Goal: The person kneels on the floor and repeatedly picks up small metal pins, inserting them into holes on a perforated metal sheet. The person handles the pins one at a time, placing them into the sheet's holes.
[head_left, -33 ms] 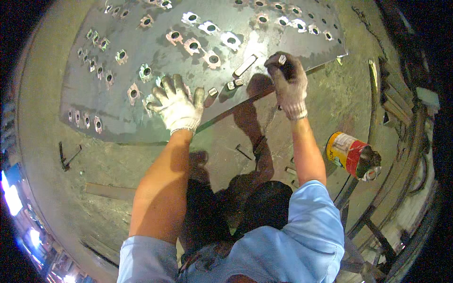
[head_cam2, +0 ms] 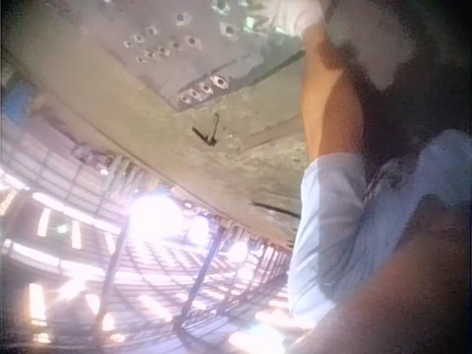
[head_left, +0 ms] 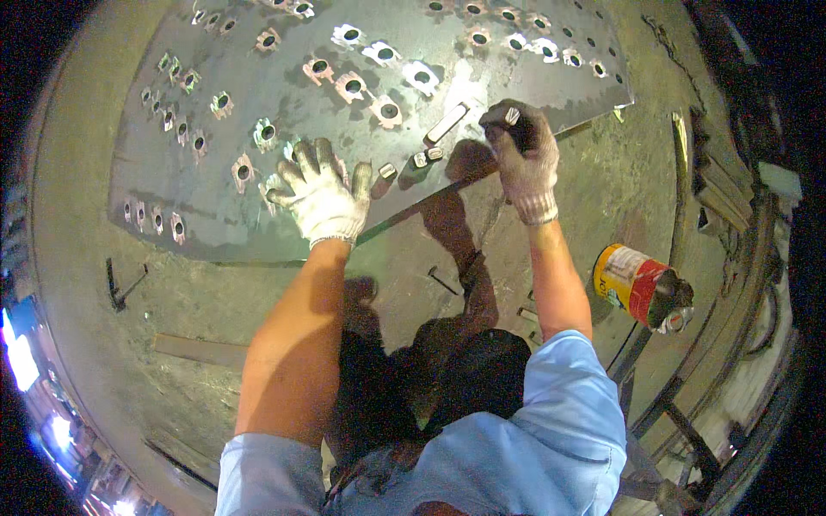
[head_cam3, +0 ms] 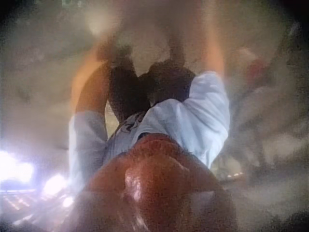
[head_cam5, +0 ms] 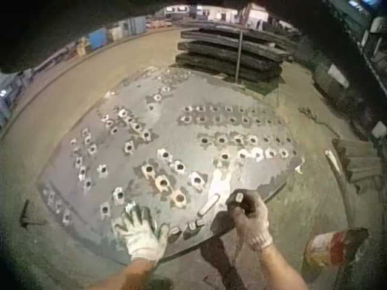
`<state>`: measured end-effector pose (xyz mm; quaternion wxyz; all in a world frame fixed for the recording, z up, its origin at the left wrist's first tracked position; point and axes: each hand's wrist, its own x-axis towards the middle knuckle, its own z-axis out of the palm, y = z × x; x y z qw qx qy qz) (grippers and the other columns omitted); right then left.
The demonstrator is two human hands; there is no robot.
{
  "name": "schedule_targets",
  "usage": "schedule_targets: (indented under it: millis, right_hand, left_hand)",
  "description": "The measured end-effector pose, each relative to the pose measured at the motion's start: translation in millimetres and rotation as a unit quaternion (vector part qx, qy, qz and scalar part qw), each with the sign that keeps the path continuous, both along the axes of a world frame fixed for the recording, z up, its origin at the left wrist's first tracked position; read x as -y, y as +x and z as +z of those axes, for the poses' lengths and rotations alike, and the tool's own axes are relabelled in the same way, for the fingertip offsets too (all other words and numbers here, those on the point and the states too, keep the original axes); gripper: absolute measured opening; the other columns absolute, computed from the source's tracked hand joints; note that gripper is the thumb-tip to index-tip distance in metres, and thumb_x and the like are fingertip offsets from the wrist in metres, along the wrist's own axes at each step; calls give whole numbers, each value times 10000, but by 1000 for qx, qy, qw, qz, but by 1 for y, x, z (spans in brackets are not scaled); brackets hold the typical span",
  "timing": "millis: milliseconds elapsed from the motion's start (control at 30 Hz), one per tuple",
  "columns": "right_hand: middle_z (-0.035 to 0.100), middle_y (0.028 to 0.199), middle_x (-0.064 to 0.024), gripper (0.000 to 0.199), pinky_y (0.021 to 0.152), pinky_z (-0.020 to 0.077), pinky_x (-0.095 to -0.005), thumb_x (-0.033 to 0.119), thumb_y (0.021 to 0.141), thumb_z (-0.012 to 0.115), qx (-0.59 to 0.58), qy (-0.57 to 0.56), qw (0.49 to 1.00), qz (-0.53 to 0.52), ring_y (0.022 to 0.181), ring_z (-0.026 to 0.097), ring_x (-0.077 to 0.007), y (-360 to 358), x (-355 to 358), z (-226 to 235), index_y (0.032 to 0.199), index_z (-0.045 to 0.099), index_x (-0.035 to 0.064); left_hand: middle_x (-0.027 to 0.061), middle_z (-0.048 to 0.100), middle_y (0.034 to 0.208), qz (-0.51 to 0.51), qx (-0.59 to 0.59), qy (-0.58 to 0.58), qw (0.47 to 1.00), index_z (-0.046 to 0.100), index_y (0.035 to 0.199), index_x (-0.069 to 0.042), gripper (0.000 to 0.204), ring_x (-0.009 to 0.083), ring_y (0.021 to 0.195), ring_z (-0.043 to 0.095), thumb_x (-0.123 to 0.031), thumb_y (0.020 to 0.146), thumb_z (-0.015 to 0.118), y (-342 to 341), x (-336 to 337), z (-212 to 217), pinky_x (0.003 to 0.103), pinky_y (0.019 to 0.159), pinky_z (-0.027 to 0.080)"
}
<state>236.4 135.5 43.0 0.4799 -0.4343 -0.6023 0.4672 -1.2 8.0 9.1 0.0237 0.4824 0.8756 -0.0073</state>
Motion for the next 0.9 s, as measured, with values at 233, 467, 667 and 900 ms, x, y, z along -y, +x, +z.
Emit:
schedule_targets:
  millis: [233, 467, 667, 900]
  right_hand:
    - [688, 1045, -100, 346, 859, 569, -326, -44, 838, 704, 83, 97, 992, 0, 942, 701, -197, -9, -4, -5, 1172, 647, 27]
    - [715, 1026, -188, 376, 822, 552, -482, 341, 911, 684, 545, 146, 823, -67, 936, 693, -382, 11, -70, -25, 1193, 674, 93]
    - [722, 1016, -285, 753, 898, 546, -474, 685, 817, 655, 552, -144, 821, 10, 998, 712, -413, -57, -32, 14, 1090, 704, -15]
    - [735, 954, -237, 517, 827, 577, -428, 443, 840, 713, 443, -72, 892, 62, 893, 737, -353, -41, -40, -7, 1076, 701, -17]
  left_hand:
    - [159, 259, 1645, -4, -26, 9, 1000, 387, 1526, -132, 796, 470, 1481, 229, -629, 923, 538, -5, 2, -5, 768, 1108, 154]
    - [165, 247, 1651, -12, -27, 6, 1000, 388, 1534, -134, 797, 464, 1490, 220, -625, 925, 539, -2, -2, -5, 768, 1106, 173]
    - [165, 256, 1647, 0, -20, -4, 1000, 389, 1535, -136, 812, 461, 1490, 222, -636, 914, 543, -2, 1, -1, 771, 1110, 166]
    - [167, 263, 1646, -3, -19, -1, 1000, 386, 1538, -145, 829, 471, 1488, 227, -659, 906, 540, -2, 1, -3, 775, 1113, 155]
